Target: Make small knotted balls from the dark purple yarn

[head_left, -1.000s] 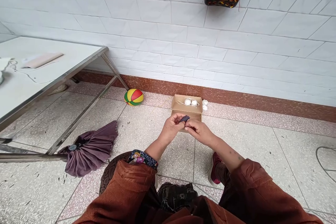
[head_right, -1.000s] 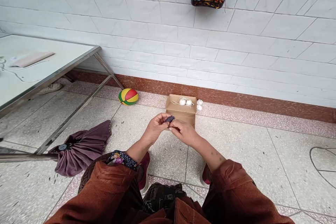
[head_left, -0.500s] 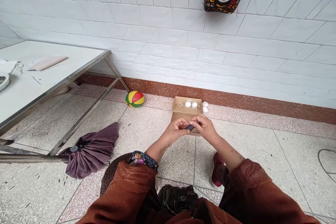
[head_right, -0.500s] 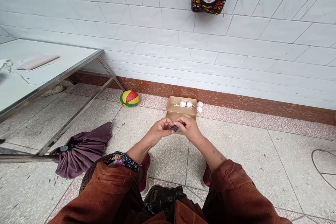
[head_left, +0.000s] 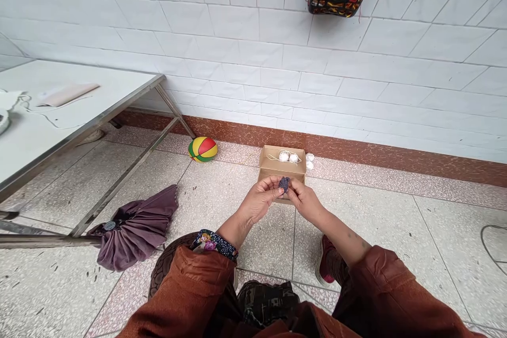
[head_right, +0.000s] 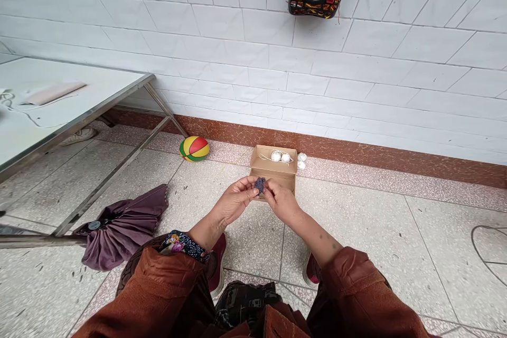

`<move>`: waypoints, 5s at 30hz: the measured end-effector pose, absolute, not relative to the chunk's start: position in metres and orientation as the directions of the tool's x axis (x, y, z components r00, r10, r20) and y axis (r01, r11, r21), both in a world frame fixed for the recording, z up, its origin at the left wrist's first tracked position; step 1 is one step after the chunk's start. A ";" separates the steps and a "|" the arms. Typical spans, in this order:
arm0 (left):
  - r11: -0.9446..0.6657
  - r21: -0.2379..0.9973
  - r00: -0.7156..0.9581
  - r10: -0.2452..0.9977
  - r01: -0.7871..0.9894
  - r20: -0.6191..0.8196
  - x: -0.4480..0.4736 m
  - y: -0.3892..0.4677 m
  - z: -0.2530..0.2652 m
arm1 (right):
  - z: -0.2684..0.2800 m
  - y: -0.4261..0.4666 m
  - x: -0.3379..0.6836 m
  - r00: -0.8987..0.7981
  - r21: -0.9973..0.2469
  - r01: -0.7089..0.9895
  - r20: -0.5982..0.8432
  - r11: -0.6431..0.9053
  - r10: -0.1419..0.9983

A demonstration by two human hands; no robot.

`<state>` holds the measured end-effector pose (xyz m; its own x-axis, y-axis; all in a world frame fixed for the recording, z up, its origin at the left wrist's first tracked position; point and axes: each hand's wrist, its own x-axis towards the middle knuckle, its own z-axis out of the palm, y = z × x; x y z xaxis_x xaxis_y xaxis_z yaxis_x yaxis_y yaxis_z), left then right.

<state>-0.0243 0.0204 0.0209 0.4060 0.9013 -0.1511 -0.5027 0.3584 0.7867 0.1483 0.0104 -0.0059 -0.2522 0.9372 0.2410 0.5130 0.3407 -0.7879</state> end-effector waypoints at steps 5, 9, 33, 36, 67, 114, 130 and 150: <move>0.347 0.784 0.414 0.901 -0.515 -0.127 -0.026 0.019 0.026 | 0.007 0.005 0.153 -0.335 -0.768 0.496 0.263 0.406 0.905; 0.225 0.870 0.258 0.959 -0.439 -0.118 -0.024 0.022 0.021 | 0.021 -0.001 0.155 -0.499 -0.711 0.430 0.327 0.557 0.803; 0.068 0.983 0.151 0.988 -0.168 -0.042 -0.025 0.029 0.019 | 0.016 -0.007 0.152 -0.544 -0.613 0.509 0.314 0.604 0.778; -0.026 0.999 0.187 0.982 0.020 0.022 -0.022 0.025 0.016 | 0.031 -0.003 0.160 -0.476 -0.639 0.469 0.398 0.609 0.784; 0.019 0.968 0.273 0.961 -0.251 0.052 -0.022 0.022 0.027 | 0.001 0.007 0.152 -0.419 -0.735 0.491 0.271 0.467 0.867; 0.102 0.979 0.312 0.949 -0.175 -0.043 -0.020 0.026 0.005 | 0.031 0.013 0.157 -0.362 -0.844 0.318 0.312 0.431 0.878; 0.152 0.919 0.341 0.940 -0.363 -0.020 -0.012 0.019 0.011 | 0.021 0.014 0.155 -0.204 -0.947 0.228 0.180 0.225 0.962; 0.114 0.989 0.246 0.965 -0.093 -0.088 -0.023 0.024 0.020 | 0.022 0.018 0.160 -0.267 -0.849 0.430 0.206 0.308 0.941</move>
<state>-0.0225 0.0236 0.0203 0.2463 0.9652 -0.0880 -0.0935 0.1141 0.9891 0.1604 0.0177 0.0216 -0.2671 0.9414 0.2061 0.4298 0.3078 -0.8488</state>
